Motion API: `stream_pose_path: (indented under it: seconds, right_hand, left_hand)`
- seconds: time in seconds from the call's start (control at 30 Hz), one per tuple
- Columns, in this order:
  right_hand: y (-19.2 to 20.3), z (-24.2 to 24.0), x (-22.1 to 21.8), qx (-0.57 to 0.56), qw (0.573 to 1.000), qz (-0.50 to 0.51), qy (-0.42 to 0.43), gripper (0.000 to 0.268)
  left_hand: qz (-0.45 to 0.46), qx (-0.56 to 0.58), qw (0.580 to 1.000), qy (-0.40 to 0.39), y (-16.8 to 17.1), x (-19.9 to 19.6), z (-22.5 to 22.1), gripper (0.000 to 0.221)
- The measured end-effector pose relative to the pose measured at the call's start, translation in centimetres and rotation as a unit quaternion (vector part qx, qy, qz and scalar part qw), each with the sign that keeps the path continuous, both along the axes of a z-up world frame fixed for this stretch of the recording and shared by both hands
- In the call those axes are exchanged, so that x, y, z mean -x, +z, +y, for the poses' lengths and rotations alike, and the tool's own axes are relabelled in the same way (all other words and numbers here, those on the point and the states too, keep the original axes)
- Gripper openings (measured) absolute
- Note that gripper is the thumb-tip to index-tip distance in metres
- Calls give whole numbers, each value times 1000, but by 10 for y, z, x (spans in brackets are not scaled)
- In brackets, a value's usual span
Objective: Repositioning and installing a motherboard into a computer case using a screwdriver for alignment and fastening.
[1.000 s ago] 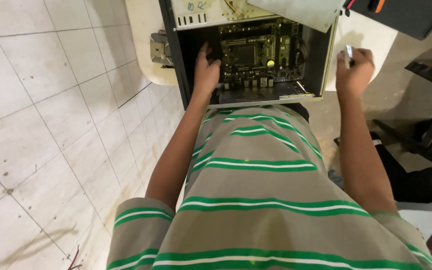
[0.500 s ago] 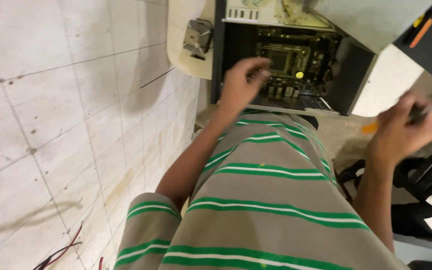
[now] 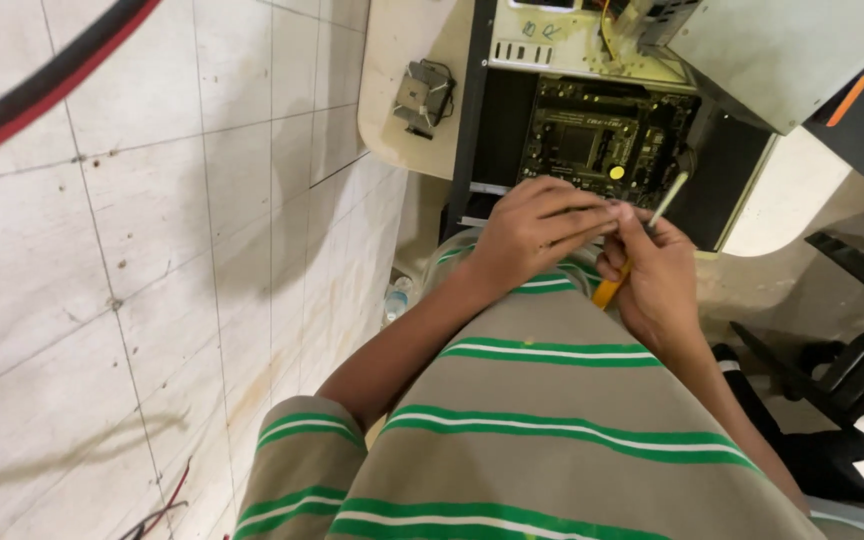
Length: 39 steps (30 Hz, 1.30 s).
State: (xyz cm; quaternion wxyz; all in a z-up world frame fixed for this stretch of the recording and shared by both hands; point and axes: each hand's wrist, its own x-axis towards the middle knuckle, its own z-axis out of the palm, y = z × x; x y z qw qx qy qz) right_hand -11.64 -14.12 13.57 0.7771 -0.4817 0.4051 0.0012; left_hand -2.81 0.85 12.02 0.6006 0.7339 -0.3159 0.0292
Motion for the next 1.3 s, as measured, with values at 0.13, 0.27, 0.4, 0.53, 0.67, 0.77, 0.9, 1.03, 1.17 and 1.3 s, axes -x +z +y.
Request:
stream_pose_path:
  seconds: [0.13,0.27,0.4,0.53,0.67,0.77,0.9,1.03,1.17,1.3]
  right_hand:
    - [-16,-2,0,-45,998,33,16,17]
    - [-29,1,0,-64,996,59,29,20]
    - [-20,2,-10,-54,997,46,38,20]
    - [-24,-4,-16,-52,996,26,66,22]
    - [-36,-14,-18,-87,992,21,85,22]
    - [-39,-17,-27,-48,992,4,118,16]
    - [-60,-39,-44,133,964,-42,228,23]
    - [-97,-56,-86,482,760,-77,429,12]
    - [-158,-57,-121,589,610,-112,517,25]
    - [-202,-55,-146,631,552,-147,525,30]
  left_hand:
    - [44,15,999,-16,-15,-2,1,14]
    - [72,-26,997,5,-14,-1,9,16]
    - [8,-60,998,23,-17,-2,10,18]
    - [18,-28,998,43,-18,-7,8,15]
    - [120,9,990,67,-27,1,5,14]
    - [216,3,975,56,-34,3,6,13]
    - [247,-19,968,42,-28,-9,11,18]
    - [225,-355,907,-15,-67,-15,0,38]
    - [107,-527,842,-50,-161,-14,-31,35]
    - [138,-593,786,-105,-200,-14,-46,41]
